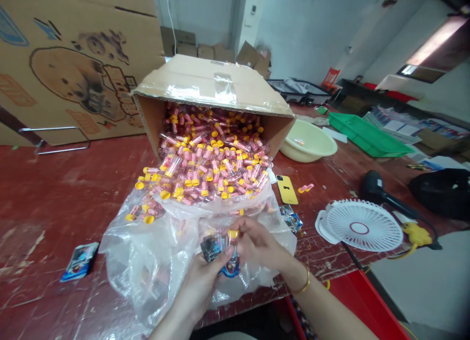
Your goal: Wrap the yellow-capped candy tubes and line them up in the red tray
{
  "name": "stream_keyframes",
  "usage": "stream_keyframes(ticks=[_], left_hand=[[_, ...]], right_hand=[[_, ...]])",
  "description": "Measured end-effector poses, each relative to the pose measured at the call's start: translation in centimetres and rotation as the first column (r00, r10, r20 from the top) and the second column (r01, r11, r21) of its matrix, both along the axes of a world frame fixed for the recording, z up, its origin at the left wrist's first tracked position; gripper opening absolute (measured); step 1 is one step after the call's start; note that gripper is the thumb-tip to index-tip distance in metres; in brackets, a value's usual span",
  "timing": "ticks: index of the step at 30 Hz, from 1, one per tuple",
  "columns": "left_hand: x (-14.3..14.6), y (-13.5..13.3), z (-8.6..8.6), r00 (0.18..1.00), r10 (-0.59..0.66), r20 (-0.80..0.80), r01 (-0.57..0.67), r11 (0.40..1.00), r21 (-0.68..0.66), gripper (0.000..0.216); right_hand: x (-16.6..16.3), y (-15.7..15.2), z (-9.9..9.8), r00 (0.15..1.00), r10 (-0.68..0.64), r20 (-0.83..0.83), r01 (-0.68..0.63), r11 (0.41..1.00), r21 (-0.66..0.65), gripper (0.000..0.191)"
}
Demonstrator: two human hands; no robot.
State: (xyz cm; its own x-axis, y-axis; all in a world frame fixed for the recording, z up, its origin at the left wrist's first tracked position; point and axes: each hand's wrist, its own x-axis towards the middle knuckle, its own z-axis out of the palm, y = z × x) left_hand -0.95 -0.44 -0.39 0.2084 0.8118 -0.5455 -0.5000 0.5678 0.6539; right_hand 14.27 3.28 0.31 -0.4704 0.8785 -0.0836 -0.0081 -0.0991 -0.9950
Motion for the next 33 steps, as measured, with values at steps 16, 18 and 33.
stream_keyframes(ticks=[16, 18, 33], left_hand=[[0.9, -0.2, 0.3, 0.994, -0.099, -0.057, 0.102, 0.993, 0.058, 0.024], [1.0, -0.2, 0.1, 0.993, -0.101, -0.066, 0.104, 0.993, 0.056, 0.026], [3.1, -2.5, 0.1, 0.942, -0.231, -0.242, 0.248, 0.968, 0.043, 0.041]], right_hand=[[-0.9, -3.5, -1.4, 0.970, -0.236, 0.057, 0.211, 0.936, 0.283, 0.063], [-0.8, -3.6, -1.3, 0.968, -0.242, 0.063, 0.209, 0.922, 0.325, 0.063], [4.3, -6.0, -1.5, 0.916, -0.387, -0.104, 0.382, 0.922, -0.059, 0.029]])
